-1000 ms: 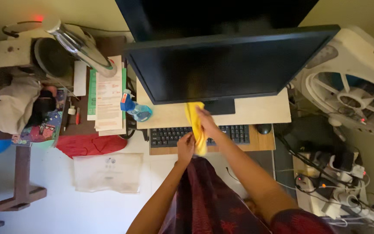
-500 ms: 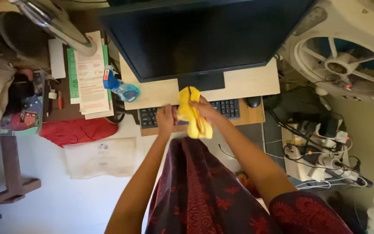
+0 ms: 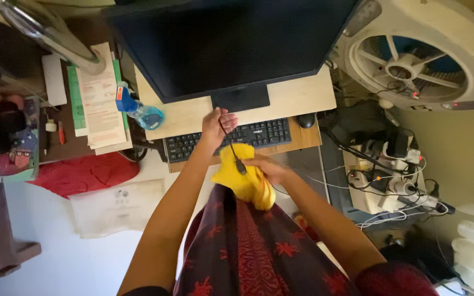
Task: The person cleans a computer monitor and the surrounding desk area using a yellow cloth. They wipe the screen, the monitor's frame, the desk surface, and the keyboard. The person also sprays a cleaning solution onto the cloth before wiping.
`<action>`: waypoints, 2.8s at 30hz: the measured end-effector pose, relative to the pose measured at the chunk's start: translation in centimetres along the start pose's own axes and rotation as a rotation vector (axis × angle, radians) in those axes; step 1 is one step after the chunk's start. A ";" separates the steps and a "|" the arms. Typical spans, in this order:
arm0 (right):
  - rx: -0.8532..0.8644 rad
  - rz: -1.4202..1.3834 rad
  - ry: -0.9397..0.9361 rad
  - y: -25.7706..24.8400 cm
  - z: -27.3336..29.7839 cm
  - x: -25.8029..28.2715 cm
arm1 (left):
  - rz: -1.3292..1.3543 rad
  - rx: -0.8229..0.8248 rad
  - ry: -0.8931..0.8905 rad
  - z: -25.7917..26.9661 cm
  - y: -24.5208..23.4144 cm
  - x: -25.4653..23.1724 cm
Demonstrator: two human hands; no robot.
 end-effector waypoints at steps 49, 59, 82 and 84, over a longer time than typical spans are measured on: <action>-0.834 1.462 -0.533 2.1 -3.2 3.3 | -0.556 -0.310 0.475 1.6 -1.1 2.9; -1.113 0.661 -0.720 -13.8 -0.9 2.9 | -0.129 -0.389 0.370 -2.1 -4.6 -4.2; -0.993 0.647 -0.230 -10.3 -6.8 9.2 | 0.745 0.346 0.166 -12.3 -3.0 -9.8; -0.970 0.742 -0.295 -10.1 -7.5 10.3 | 0.788 0.391 0.113 -12.5 -1.7 -10.4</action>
Point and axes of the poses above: each hand's wrist, its own z-axis away from the middle knuckle, its own y-axis out of the palm, x = y × z, the point moved 4 cm from there along -z, towards the middle knuckle, and after that the axes turned 5 degrees about y, right-handed, at the moved point
